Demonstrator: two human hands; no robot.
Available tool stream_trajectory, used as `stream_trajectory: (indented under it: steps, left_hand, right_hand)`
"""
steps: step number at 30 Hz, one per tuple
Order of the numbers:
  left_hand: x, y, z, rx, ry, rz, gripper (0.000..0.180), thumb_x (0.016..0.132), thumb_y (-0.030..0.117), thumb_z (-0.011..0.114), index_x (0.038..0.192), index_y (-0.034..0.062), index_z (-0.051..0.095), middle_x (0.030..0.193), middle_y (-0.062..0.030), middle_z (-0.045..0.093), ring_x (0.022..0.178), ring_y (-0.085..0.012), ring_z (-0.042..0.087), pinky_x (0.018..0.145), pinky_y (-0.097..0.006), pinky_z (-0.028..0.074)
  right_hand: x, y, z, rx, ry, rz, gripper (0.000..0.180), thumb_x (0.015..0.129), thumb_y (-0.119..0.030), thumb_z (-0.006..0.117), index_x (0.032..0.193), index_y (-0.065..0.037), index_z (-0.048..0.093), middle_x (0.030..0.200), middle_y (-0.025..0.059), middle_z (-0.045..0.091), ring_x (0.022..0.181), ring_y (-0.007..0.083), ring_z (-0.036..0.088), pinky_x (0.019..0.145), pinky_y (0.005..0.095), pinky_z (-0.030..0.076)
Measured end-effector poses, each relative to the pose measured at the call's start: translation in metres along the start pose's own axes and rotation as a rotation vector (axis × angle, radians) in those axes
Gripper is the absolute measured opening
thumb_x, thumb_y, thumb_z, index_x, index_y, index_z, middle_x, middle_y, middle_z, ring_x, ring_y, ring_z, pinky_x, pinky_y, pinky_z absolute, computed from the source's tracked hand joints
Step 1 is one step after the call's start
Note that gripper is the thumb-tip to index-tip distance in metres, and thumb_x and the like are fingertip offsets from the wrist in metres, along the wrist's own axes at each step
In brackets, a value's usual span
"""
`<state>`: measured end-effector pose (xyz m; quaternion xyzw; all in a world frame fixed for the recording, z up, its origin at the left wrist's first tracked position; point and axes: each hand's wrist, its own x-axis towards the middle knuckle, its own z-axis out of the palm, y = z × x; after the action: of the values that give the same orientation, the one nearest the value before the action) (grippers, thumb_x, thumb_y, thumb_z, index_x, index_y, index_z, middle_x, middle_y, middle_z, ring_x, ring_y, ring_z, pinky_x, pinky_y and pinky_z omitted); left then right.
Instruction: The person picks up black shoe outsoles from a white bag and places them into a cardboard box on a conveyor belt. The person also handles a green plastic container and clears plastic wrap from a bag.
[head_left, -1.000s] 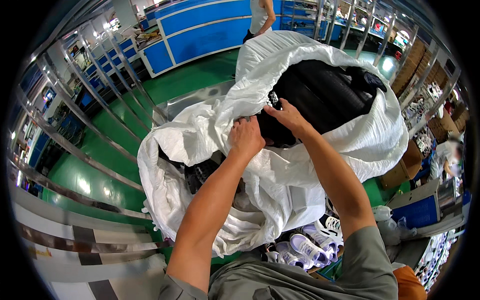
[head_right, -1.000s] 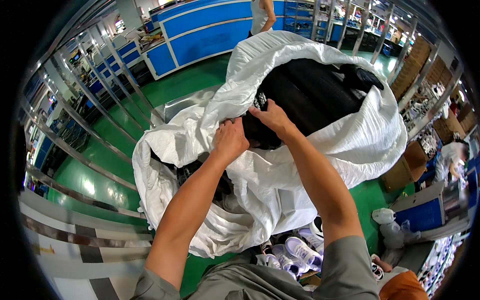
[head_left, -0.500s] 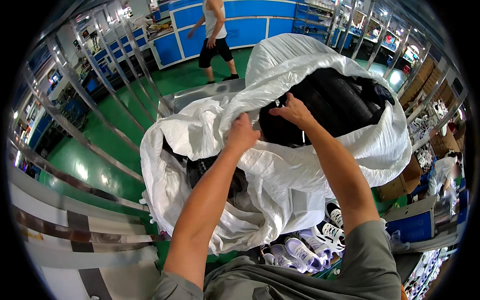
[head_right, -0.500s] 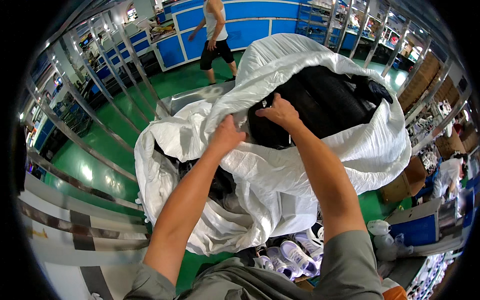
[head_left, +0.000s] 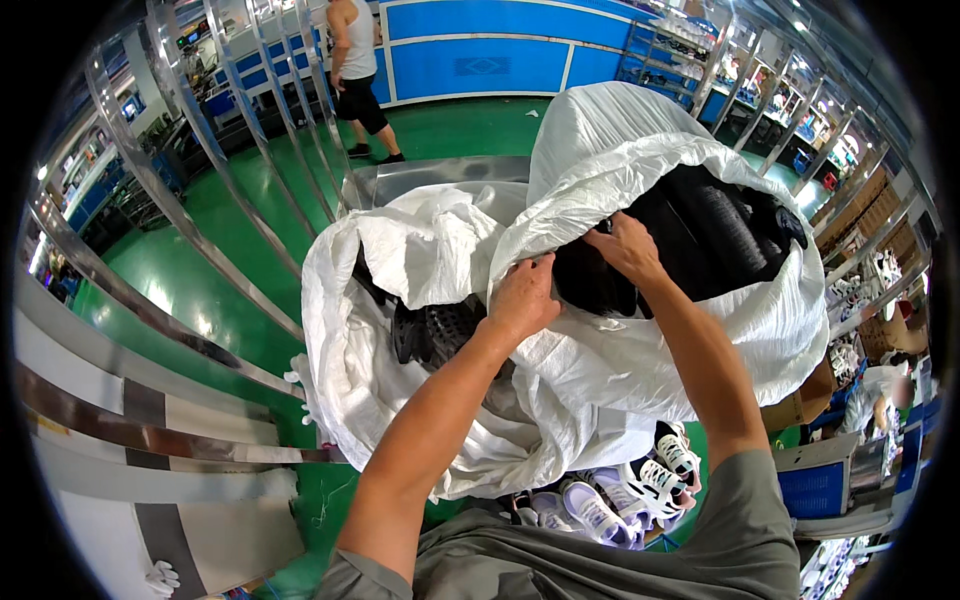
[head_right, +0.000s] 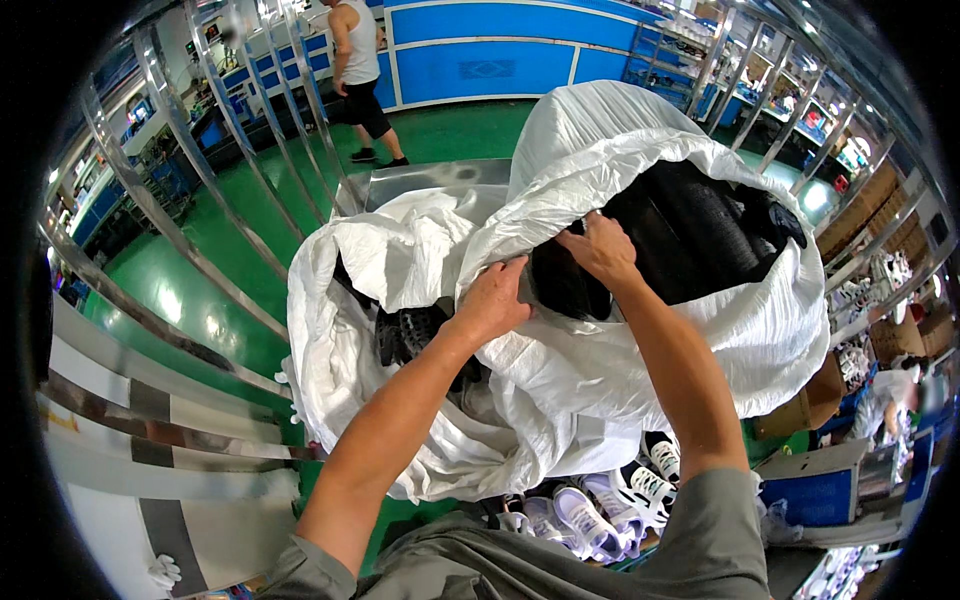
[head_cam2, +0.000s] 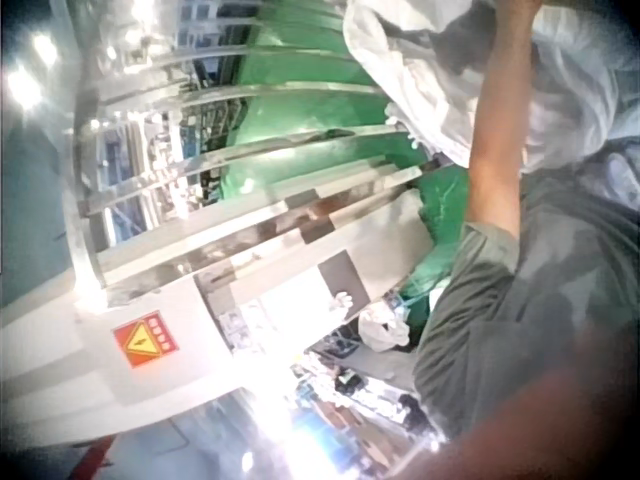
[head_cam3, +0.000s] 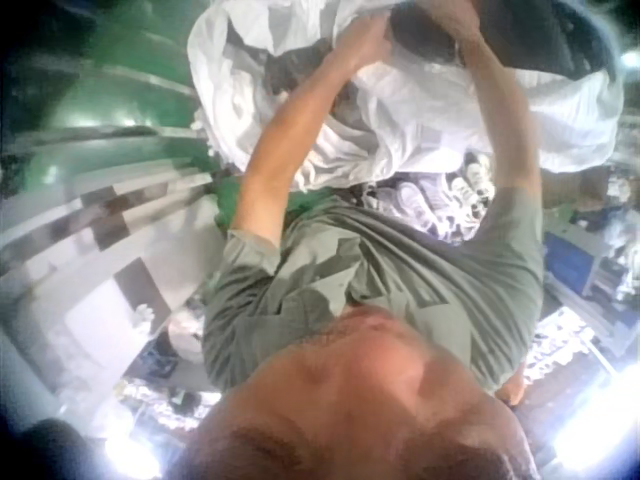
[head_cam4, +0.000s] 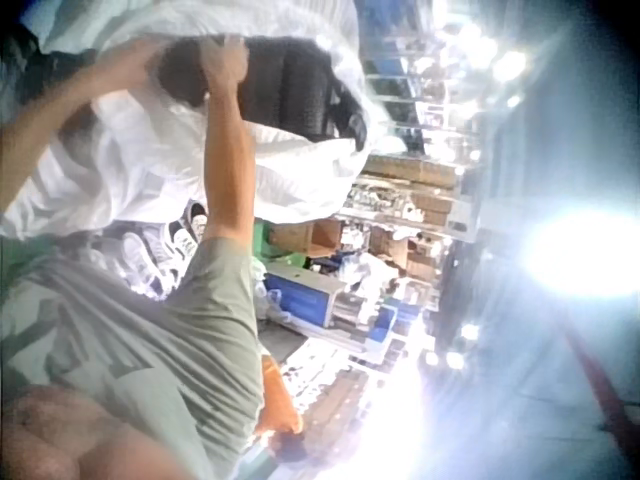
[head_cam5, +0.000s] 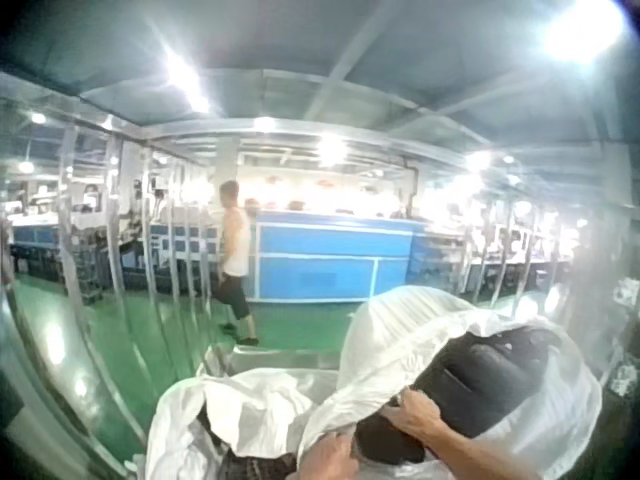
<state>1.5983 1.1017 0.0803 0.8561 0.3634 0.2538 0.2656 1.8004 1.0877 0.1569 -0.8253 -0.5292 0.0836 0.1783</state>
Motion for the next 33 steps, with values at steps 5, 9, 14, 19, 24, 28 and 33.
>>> stream_trajectory:
  steps: [5,9,14,19,24,28,33]
  left_hand:
    - [0.005,0.013,-0.007,-0.078,-0.125,-0.119,0.110,0.064,0.033,0.091,0.152,0.0050,0.031,0.149,-0.0281,0.041,0.137,-0.0453,0.041,0.115,-0.046,0.037]
    - [0.006,0.023,-0.012,-0.359,-0.121,-0.076,0.124,0.058,0.044,0.095,0.154,0.0043,0.027,0.150,-0.0253,0.041,0.140,-0.0395,0.040,0.117,-0.043,0.034]
    - [0.016,0.028,-0.028,-1.043,-0.081,0.057,0.122,0.059,0.038,0.097,0.154,0.0047,0.028,0.150,-0.0156,0.040,0.139,-0.0270,0.040,0.116,-0.037,0.032]
    - [-0.005,0.054,-0.074,-1.294,-0.055,0.138,0.120,0.064,0.033,0.095,0.156,0.0023,0.024,0.149,-0.0120,0.039,0.137,-0.0244,0.041,0.116,-0.035,0.032]
    - [-0.037,0.067,-0.059,-1.551,0.016,0.063,0.112,0.070,0.024,0.092,0.156,0.0030,0.023,0.149,-0.0105,0.042,0.136,-0.0215,0.043,0.116,-0.035,0.032]
    - [-0.079,0.067,-0.052,-1.972,0.082,-0.037,0.099,0.075,0.029,0.089,0.152,0.0029,0.032,0.139,-0.0093,0.052,0.130,-0.0226,0.051,0.111,-0.038,0.040]
    - [-0.115,0.019,-0.065,-2.027,0.360,-0.396,0.067,0.098,0.061,0.048,0.133,0.0048,0.057,0.132,-0.0102,0.063,0.115,-0.0253,0.062,0.104,-0.039,0.048]
  right_hand:
    - [-0.015,0.017,-0.040,0.387,-0.021,0.060,0.053,0.083,-0.043,0.071,0.109,0.004,0.067,0.100,0.0245,0.070,0.096,0.0355,0.069,0.087,0.0415,0.053]
    - [-0.024,0.029,-0.054,1.033,-0.185,0.289,0.046,0.087,-0.038,0.072,0.101,0.006,0.069,0.094,0.0136,0.073,0.081,0.0221,0.071,0.070,0.0349,0.058]
    - [-0.053,0.038,-0.070,1.425,-0.237,0.433,0.041,0.092,-0.037,0.067,0.110,0.000,0.068,0.098,0.0117,0.073,0.078,0.0218,0.072,0.071,0.0350,0.061]
    - [-0.103,0.004,-0.072,1.693,-0.206,0.244,0.045,0.095,-0.040,0.062,0.118,-0.001,0.063,0.105,0.0137,0.072,0.088,0.0240,0.071,0.082,0.0368,0.058]
    - [-0.134,-0.009,-0.057,1.707,-0.030,0.223,0.051,0.095,-0.043,0.062,0.121,0.001,0.059,0.104,0.0135,0.070,0.087,0.0222,0.071,0.080,0.0356,0.058]
    - [-0.177,-0.046,-0.028,1.770,0.092,0.194,0.055,0.098,-0.045,0.059,0.126,0.002,0.056,0.109,0.0134,0.069,0.091,0.0217,0.070,0.082,0.0335,0.058]
    - [-0.213,-0.051,0.024,1.726,-0.105,0.165,0.044,0.103,-0.034,0.055,0.131,0.000,0.055,0.130,0.0100,0.063,0.120,0.0196,0.060,0.104,0.0344,0.045]
